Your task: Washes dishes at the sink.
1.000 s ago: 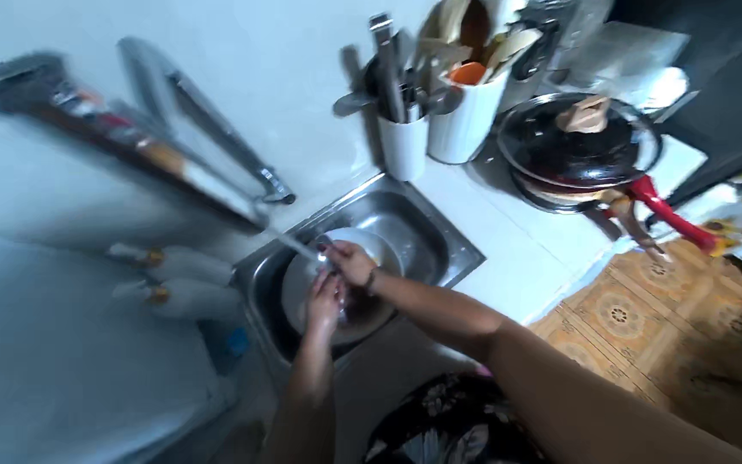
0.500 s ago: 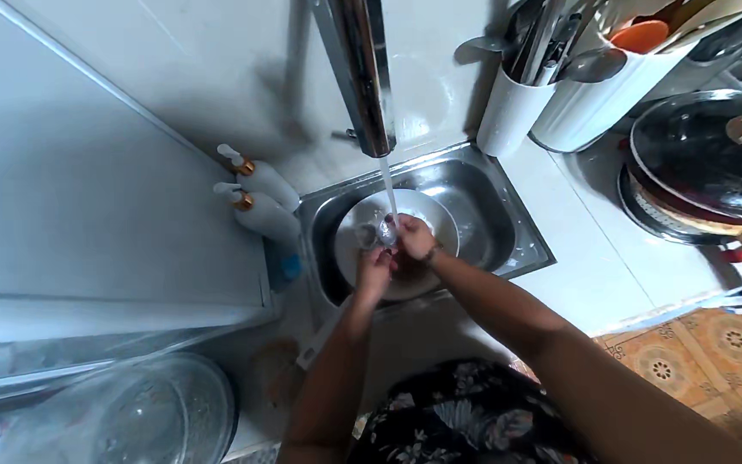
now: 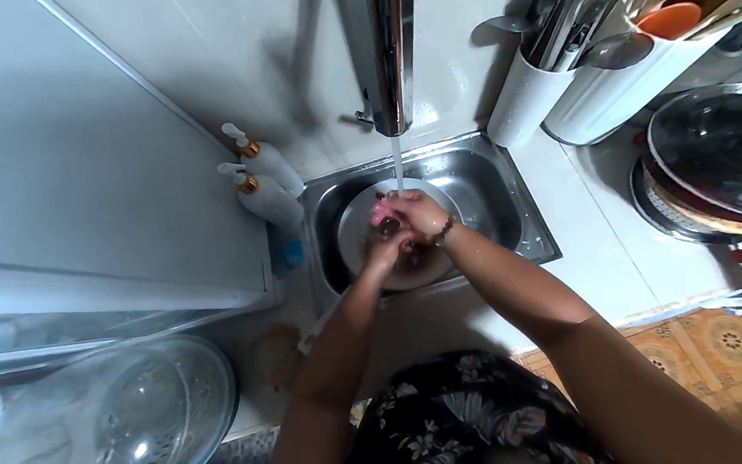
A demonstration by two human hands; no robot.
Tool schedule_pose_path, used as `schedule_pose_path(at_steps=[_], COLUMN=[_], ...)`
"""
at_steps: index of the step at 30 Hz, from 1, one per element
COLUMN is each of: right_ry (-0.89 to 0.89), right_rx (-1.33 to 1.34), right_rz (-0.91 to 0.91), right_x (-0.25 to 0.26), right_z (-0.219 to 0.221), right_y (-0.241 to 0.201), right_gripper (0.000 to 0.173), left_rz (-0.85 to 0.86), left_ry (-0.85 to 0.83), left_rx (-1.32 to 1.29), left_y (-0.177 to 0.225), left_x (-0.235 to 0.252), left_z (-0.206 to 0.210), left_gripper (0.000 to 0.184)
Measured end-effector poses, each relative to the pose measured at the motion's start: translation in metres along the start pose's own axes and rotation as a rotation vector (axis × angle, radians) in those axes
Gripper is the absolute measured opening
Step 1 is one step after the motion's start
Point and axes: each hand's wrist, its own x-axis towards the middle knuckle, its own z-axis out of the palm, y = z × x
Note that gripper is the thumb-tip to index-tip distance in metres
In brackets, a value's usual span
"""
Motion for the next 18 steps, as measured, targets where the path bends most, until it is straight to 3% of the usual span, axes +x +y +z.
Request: schedule_pose_path(at_steps=[4, 7, 10, 13, 16, 18], right_ry=[0.059, -0.021, -0.145, -0.017, 0.217, 0.151], right_rx=[0.15, -0.048, -0.401, -0.402, -0.347, -0.506], right_rz=[0.047, 0.044, -0.095, -0.283, -0.159, 0.0], right_x=[0.002, -0.002, -0.009, -0.015, -0.019, -0.023], right_z=[0.004, 0.006, -0.008, -0.037, -0.065, -0.071], right_y=[-0.03, -0.051, -0.067, -0.062, -0.031, -0.004], right_gripper=[0.033, 0.027, 0.015, 0.02, 0.022, 0.026], left_rz=[-0.014, 0.045, 0.094, 0.08, 0.161, 0.203], left_ry=[0.04, -0.019, -0.064, -0.103, -0.159, -0.175], left_rx=[0.023, -0.051, -0.074, -0.133, -0.079, -0.035], left_y=[0.025, 0.024, 0.037, 0.051, 0.062, 0.071], left_x=[0.009, 0.025, 0.027, 0.027, 0.028, 0.025], left_z=[0.003, 0.009, 0.014, 0.013, 0.008, 0.007], left_gripper=[0.005, 0.024, 0.019, 0.016, 0.015, 0.017])
